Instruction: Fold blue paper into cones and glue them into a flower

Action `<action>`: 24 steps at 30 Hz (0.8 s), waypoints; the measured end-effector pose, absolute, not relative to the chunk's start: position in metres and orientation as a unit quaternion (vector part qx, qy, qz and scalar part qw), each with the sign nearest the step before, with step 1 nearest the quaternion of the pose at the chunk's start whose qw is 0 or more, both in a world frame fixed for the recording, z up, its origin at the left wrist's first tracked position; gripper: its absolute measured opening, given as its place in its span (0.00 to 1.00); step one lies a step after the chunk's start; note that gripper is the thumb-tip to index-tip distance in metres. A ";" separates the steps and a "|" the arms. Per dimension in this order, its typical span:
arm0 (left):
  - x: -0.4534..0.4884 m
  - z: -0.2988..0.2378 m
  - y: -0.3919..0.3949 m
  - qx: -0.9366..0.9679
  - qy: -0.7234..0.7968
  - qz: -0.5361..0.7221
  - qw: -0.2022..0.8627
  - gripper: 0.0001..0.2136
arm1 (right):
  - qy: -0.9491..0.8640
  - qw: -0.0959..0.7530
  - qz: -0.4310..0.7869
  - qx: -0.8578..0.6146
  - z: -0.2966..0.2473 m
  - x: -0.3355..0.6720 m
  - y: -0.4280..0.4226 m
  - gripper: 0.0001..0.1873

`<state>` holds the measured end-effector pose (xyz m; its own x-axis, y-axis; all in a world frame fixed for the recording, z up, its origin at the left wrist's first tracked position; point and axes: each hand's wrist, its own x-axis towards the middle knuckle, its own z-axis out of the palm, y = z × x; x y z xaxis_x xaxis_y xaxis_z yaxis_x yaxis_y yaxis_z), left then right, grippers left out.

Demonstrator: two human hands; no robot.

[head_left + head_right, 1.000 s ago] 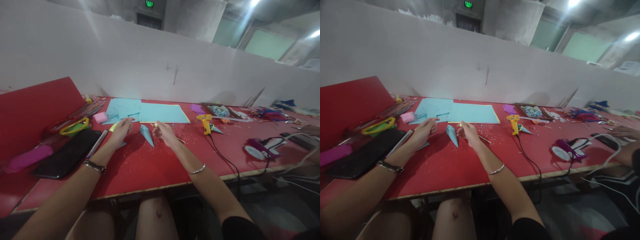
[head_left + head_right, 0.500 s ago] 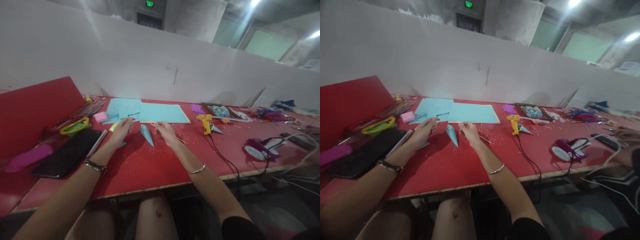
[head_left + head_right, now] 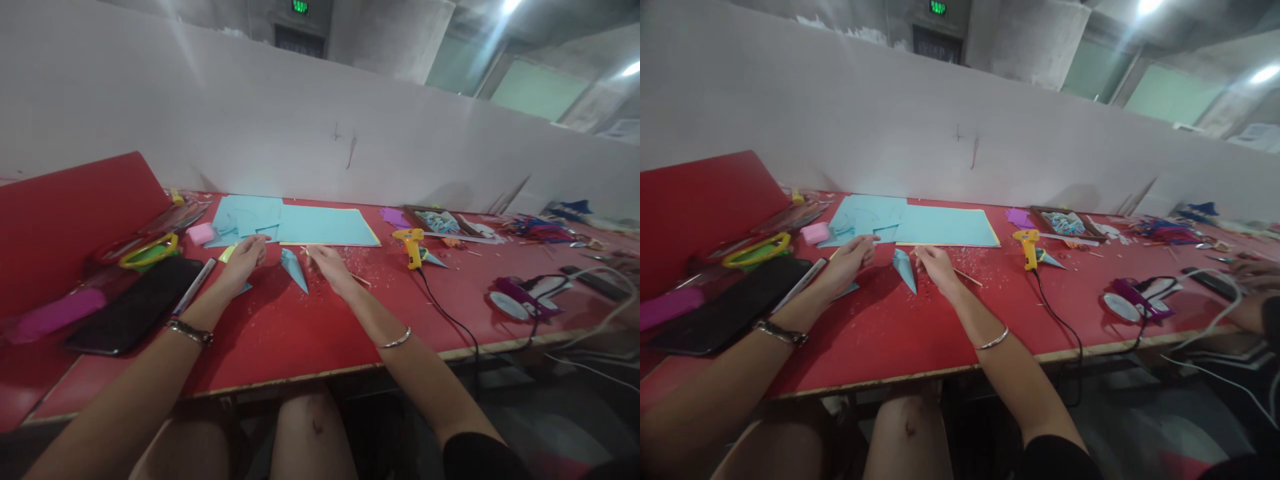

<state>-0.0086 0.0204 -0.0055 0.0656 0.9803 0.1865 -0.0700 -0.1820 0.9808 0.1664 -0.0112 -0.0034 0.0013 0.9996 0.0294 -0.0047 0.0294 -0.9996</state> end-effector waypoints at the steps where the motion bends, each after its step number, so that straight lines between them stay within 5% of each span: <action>1: -0.009 -0.006 0.021 0.546 0.418 0.542 0.483 0.08 | -0.515 0.513 0.478 -0.494 -0.003 0.166 -0.012 0.08; 24: -0.010 -0.009 0.023 0.553 0.418 0.535 0.483 0.08 | -0.498 0.542 0.462 -0.495 -0.007 0.166 -0.008 0.06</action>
<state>-0.0100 0.0226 -0.0090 0.0795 0.9790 0.1878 -0.0542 -0.1839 0.9815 0.1660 -0.0082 -0.0067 0.0780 0.9935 0.0823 -0.0080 0.0832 -0.9965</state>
